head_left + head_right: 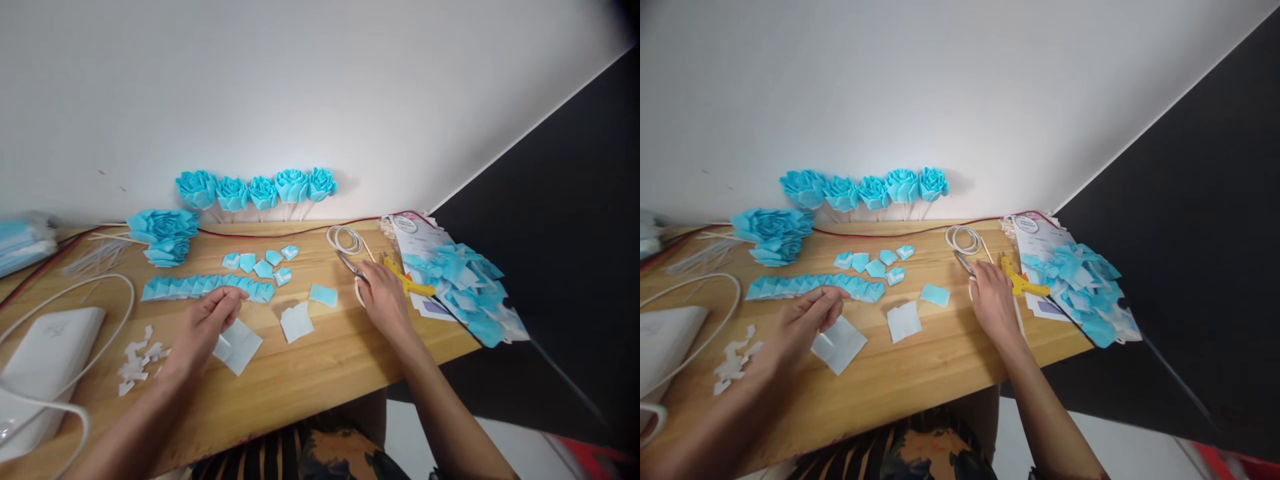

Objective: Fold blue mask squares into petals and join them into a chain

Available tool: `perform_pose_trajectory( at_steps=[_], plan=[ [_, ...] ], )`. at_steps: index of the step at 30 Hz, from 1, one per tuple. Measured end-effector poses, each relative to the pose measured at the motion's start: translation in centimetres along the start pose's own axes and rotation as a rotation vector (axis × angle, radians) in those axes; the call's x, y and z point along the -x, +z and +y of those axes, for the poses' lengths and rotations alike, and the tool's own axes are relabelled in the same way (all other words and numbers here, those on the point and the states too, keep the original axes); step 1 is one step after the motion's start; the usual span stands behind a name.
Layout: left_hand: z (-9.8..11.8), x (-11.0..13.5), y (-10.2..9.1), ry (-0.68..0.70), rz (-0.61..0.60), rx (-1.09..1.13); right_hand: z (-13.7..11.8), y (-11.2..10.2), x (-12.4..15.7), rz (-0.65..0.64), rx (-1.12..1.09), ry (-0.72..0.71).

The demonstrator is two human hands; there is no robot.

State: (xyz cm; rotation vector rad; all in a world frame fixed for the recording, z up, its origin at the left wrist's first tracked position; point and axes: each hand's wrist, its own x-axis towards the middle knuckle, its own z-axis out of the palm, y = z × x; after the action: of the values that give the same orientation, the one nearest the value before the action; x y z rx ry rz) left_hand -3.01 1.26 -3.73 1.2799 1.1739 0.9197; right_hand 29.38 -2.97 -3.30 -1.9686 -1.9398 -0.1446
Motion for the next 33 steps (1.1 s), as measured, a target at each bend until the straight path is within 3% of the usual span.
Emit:
perform_pose_trajectory(
  at_steps=[4, 7, 14, 20, 22, 24, 28, 33],
  plan=[
    [-0.1, 0.0, 0.1, 0.012, 0.005, -0.015, -2.8, -0.5, -0.9, -0.221, -0.157, -0.157],
    [0.0, 0.0, 0.2, 0.015, 0.002, -0.016, -4.1, -0.2, -1.7, -0.323, -0.162, -0.171],
    [0.5, 0.0, -0.1, -0.002, 0.01, 0.028, -4.8, 0.8, -2.8, -0.354, -0.016, -0.113],
    [0.7, 0.0, -0.1, 0.002, -0.001, 0.012, -5.5, -0.2, -3.3, -0.389, -0.301, -0.154],
    [0.8, 0.1, 0.0, 0.003, 0.0, 0.017, -5.9, -0.9, -3.6, -0.373, -0.377, -0.2],
    [0.9, 0.2, 0.1, 0.016, -0.002, 0.023, -6.5, -1.1, -3.8, -0.435, -0.424, -0.314],
    [0.9, 0.3, 0.1, 0.021, -0.011, 0.021, -8.3, 0.0, -3.7, -0.552, -0.427, -0.493],
    [0.7, 0.2, 0.3, 0.034, -0.089, 0.021, -10.7, 0.9, -3.7, -0.51, -0.465, -0.459]
  ],
)
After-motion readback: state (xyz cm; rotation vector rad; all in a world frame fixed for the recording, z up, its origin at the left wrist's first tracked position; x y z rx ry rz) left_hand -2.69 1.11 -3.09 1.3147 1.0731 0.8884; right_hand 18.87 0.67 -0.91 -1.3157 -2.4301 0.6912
